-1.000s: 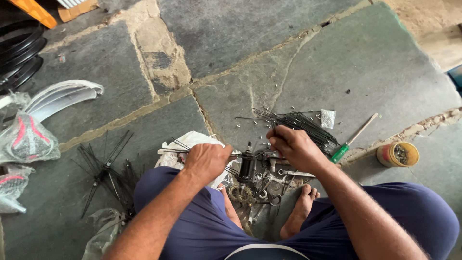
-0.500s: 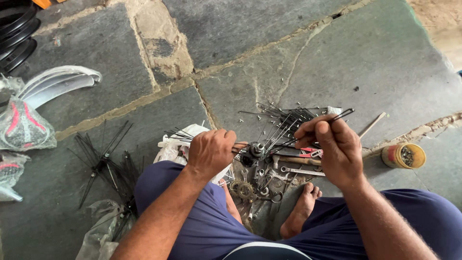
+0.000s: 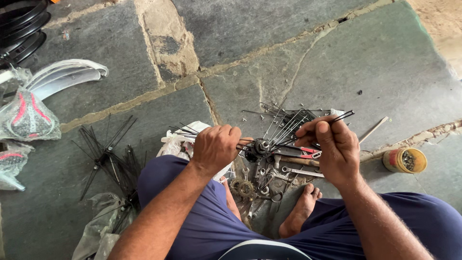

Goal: The person threads bicycle spokes into a hub, handling a cluster of spokes and a hub by hand while sitting on a stone floor surrounded by bicycle parts and tools.

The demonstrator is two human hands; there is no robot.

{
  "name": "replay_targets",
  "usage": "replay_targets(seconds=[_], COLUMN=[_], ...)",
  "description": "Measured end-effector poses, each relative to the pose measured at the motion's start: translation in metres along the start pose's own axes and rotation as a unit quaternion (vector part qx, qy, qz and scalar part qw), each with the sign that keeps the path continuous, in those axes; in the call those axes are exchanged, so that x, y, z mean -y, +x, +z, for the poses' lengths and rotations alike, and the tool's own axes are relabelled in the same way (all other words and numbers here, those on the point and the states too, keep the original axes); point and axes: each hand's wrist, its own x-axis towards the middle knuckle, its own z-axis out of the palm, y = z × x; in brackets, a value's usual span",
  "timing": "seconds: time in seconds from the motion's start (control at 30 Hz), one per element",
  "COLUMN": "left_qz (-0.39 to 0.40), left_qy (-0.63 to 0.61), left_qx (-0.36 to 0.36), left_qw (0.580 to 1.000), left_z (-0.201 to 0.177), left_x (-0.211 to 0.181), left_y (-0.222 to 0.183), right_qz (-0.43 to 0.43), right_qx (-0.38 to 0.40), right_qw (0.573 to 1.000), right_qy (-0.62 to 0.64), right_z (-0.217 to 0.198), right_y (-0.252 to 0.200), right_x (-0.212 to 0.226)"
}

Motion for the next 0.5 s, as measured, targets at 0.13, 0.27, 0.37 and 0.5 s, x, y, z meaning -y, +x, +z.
replay_targets(seconds=[0.13,0.27,0.37,0.5], left_qz=[-0.002,-0.002,-0.009,-0.028], left_qy=[-0.004,0.005,0.02,0.011], left_qx=[-0.018,-0.023,-0.026,-0.006], left_qw=[1.0,1.0,0.999,1.0], left_z=[-0.0041,-0.006,-0.0054,-0.0036], left_x=[-0.0015,-0.001,-0.0003,-0.0002], left_y=[0.001,-0.0003,0.0006,0.0016], right_qz=[0.0,-0.01,0.032,0.051], right_qx=[0.004,-0.005,-0.035,-0.052], right_qw=[1.0,1.0,0.999,0.997], right_qy=[0.014,0.002,0.022,0.014], right_z=[-0.0018,-0.0039,-0.0031,-0.002], right_y=[0.0012,0.006,0.009,0.0095], right_x=[-0.0017,-0.0064,-0.0087,-0.0057])
